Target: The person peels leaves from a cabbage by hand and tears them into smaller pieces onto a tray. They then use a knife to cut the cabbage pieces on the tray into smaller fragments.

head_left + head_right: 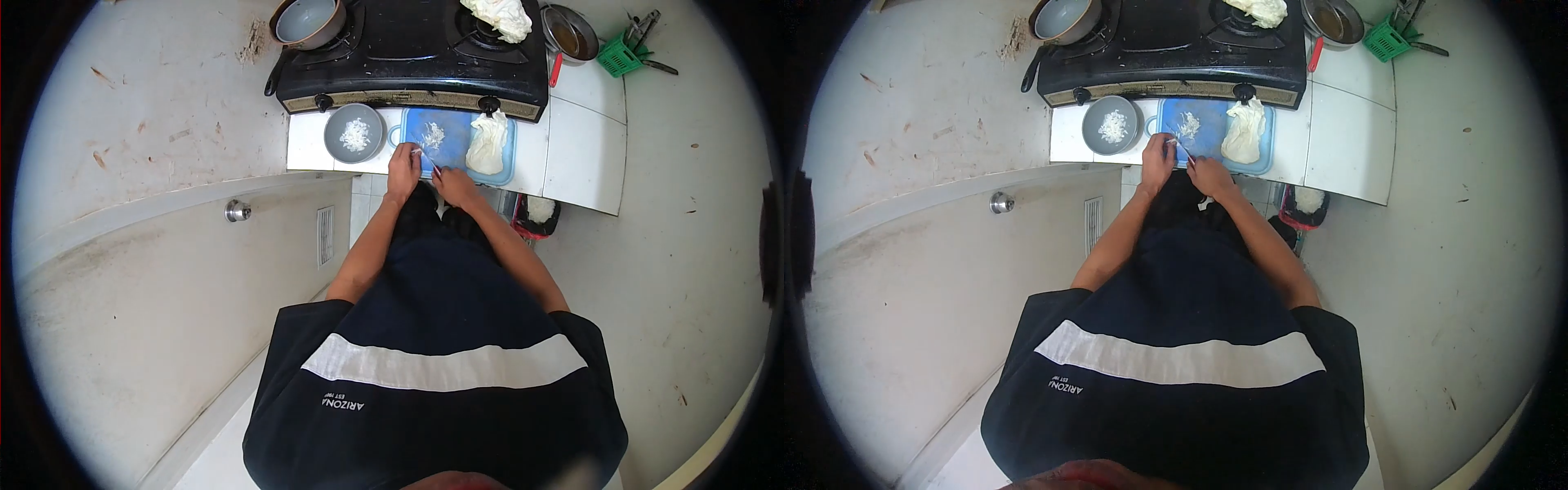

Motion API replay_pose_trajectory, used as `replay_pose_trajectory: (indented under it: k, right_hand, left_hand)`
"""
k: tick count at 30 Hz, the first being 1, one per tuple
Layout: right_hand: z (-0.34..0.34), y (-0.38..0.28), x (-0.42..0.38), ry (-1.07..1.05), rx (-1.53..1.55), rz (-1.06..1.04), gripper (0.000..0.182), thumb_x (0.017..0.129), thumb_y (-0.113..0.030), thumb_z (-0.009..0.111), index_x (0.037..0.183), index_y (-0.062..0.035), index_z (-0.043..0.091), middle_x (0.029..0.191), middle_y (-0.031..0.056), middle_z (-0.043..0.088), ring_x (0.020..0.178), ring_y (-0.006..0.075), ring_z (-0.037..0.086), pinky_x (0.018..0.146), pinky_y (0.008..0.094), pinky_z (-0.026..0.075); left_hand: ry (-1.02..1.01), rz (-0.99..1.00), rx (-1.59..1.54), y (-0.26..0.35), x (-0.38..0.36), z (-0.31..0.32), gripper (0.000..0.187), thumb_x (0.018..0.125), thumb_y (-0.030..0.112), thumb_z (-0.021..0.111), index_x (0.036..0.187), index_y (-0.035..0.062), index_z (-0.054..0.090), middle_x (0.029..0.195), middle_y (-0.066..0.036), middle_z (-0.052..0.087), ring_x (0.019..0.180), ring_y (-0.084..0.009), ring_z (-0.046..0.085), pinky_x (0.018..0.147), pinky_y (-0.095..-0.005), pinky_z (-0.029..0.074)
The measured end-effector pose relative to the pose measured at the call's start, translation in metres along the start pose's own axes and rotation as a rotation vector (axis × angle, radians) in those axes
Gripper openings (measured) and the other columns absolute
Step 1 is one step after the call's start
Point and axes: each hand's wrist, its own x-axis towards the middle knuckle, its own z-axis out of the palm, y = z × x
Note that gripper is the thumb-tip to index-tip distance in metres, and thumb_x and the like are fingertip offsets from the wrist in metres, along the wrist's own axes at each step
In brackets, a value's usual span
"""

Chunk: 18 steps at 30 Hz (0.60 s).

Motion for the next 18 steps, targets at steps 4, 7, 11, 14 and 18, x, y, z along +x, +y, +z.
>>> replay_pose_trajectory:
  k: [4, 7, 11, 14, 18]
  right_hand:
    - [0.002, 0.003, 0.005, -0.056, -0.03, 0.019, 0.046, 0.103, -0.037, 0.051, 0.096, 0.0049, 0.069, 0.085, 0.0308, 0.07, 0.082, 0.0486, 0.07, 0.08, 0.0566, 0.056]
    - [-0.003, -0.001, 0.003, 0.005, 0.032, 0.01, 0.047, 0.104, -0.036, 0.051, 0.092, 0.0071, 0.066, 0.078, 0.0337, 0.066, 0.076, 0.0519, 0.066, 0.075, 0.0578, 0.053]
    - [-0.007, -0.007, 0.001, 0.029, 0.028, -0.032, 0.046, 0.104, -0.035, 0.052, 0.091, 0.0069, 0.066, 0.076, 0.0329, 0.066, 0.076, 0.0521, 0.066, 0.074, 0.0582, 0.053]
    - [0.001, -0.001, 0.002, 0.038, 0.021, -0.065, 0.046, 0.104, -0.035, 0.052, 0.09, 0.0072, 0.066, 0.074, 0.0321, 0.066, 0.075, 0.0515, 0.066, 0.074, 0.0581, 0.053]
    - [0.001, 0.002, 0.01, -0.115, 0.021, 0.001, 0.047, 0.104, -0.035, 0.05, 0.09, 0.0051, 0.071, 0.086, 0.031, 0.07, 0.082, 0.0485, 0.069, 0.078, 0.0576, 0.055]
  left_hand:
    - [0.022, -0.028, -0.026, -0.001, 0.001, 0.0, 0.013, 0.094, 0.002, 0.063, 0.106, -0.0014, 0.067, 0.099, -0.021, 0.068, 0.083, -0.0356, 0.07, 0.075, -0.0432, 0.055]
    - [0.073, -0.06, -0.084, 0.004, 0.001, 0.0, 0.008, 0.09, -0.003, 0.063, 0.098, -0.0025, 0.066, 0.09, -0.021, 0.066, 0.08, -0.0385, 0.067, 0.072, -0.0448, 0.053]
    - [0.065, -0.086, -0.096, 0.004, 0.003, -0.004, 0.007, 0.089, -0.003, 0.064, 0.095, -0.0029, 0.067, 0.087, -0.021, 0.069, 0.08, -0.0378, 0.068, 0.073, -0.0439, 0.053]
    - [0.065, -0.086, -0.106, -0.001, 0.003, -0.002, 0.007, 0.089, -0.003, 0.064, 0.095, -0.0031, 0.068, 0.088, -0.021, 0.069, 0.08, -0.0377, 0.069, 0.073, -0.0433, 0.053]
    - [0.06, -0.097, -0.117, 0.002, 0.002, -0.002, 0.007, 0.089, -0.003, 0.064, 0.096, -0.0033, 0.067, 0.088, -0.021, 0.069, 0.08, -0.0377, 0.069, 0.073, -0.0432, 0.053]
